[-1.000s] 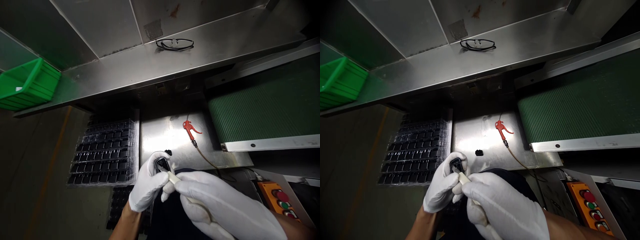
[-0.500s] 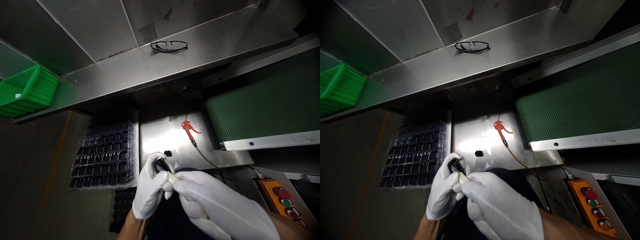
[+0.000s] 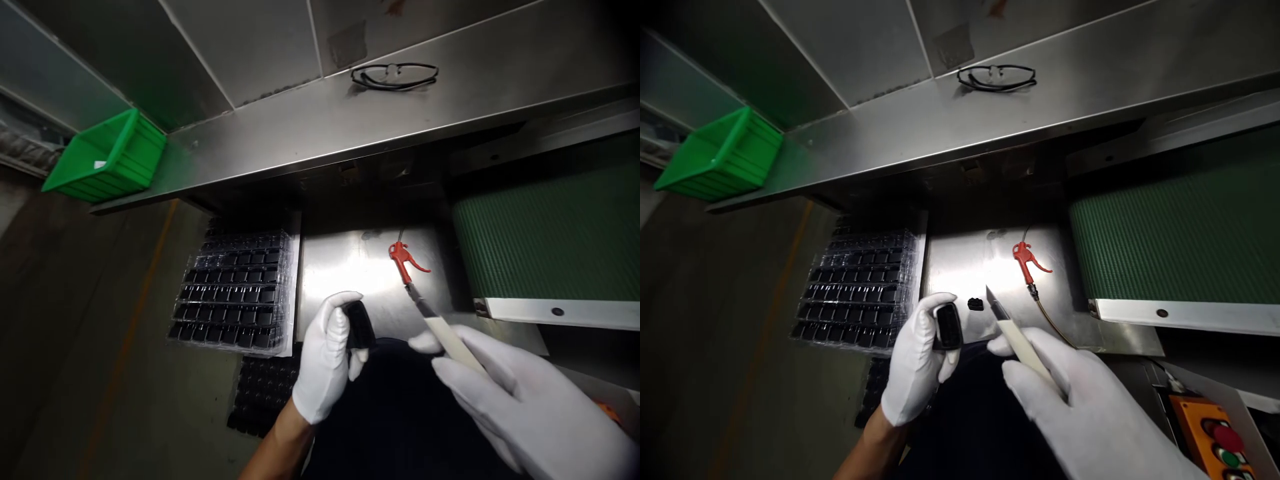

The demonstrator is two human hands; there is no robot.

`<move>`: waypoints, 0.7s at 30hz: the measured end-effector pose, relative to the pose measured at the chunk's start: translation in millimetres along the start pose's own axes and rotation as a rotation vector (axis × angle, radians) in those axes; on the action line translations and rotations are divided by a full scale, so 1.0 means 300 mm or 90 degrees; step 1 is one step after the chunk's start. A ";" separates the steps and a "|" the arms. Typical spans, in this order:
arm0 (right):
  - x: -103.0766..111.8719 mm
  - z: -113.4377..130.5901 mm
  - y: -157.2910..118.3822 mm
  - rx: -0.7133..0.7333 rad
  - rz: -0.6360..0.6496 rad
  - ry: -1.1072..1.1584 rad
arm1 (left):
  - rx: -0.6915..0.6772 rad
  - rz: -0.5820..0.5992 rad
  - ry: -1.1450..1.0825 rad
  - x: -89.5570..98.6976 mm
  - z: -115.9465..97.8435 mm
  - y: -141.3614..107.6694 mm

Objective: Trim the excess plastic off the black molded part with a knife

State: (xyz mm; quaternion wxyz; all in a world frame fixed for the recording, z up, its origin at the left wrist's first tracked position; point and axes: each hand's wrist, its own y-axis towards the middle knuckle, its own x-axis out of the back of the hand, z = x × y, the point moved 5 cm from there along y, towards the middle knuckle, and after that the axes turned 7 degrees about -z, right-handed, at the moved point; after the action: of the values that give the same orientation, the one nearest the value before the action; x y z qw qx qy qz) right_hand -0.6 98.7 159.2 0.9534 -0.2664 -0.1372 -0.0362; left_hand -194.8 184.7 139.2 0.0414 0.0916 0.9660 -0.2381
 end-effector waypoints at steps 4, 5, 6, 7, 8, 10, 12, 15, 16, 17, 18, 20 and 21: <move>-0.042 0.043 -0.001 0.238 -0.133 -0.203 | 0.055 -0.033 0.043 -0.001 -0.008 -0.012; -0.061 0.054 -0.001 0.295 -0.106 -0.197 | 0.057 -0.032 0.044 -0.001 -0.011 -0.013; -0.076 0.064 0.001 0.341 -0.077 -0.182 | 0.054 -0.027 0.044 -0.002 -0.013 -0.014; -0.085 0.072 0.005 0.370 -0.053 -0.167 | 0.051 -0.018 0.041 -0.004 -0.014 -0.015; -0.091 0.080 0.012 0.385 -0.029 -0.157 | 0.049 -0.009 0.034 -0.006 -0.013 -0.015; -0.103 0.098 0.027 0.395 0.021 -0.149 | 0.053 0.010 0.015 -0.012 -0.011 -0.016; -0.116 0.119 0.042 0.398 0.062 -0.154 | 0.067 0.020 -0.002 -0.018 -0.009 -0.016; -0.148 0.146 0.052 0.442 0.113 -0.191 | 0.087 0.031 -0.006 -0.027 -0.007 -0.014; -0.158 0.149 0.054 0.458 0.121 -0.211 | 0.091 0.036 -0.006 -0.030 -0.007 -0.011; -0.166 0.149 0.056 0.472 0.122 -0.227 | 0.095 0.042 -0.005 -0.034 -0.005 -0.009; -0.173 0.146 0.058 0.480 0.119 -0.242 | 0.100 0.048 -0.006 -0.036 -0.002 -0.007; -0.177 0.135 0.063 0.475 0.110 -0.264 | 0.120 0.060 -0.008 -0.040 0.009 -0.003; -0.176 0.129 0.065 0.466 0.109 -0.267 | 0.136 0.064 -0.008 -0.041 0.017 -0.003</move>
State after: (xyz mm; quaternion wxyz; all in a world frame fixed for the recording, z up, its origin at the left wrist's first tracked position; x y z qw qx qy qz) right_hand -57.9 135.0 166.4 0.9359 0.0777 -0.3096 0.1492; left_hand -182.8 179.7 136.5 0.0497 0.1424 0.9291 -0.3377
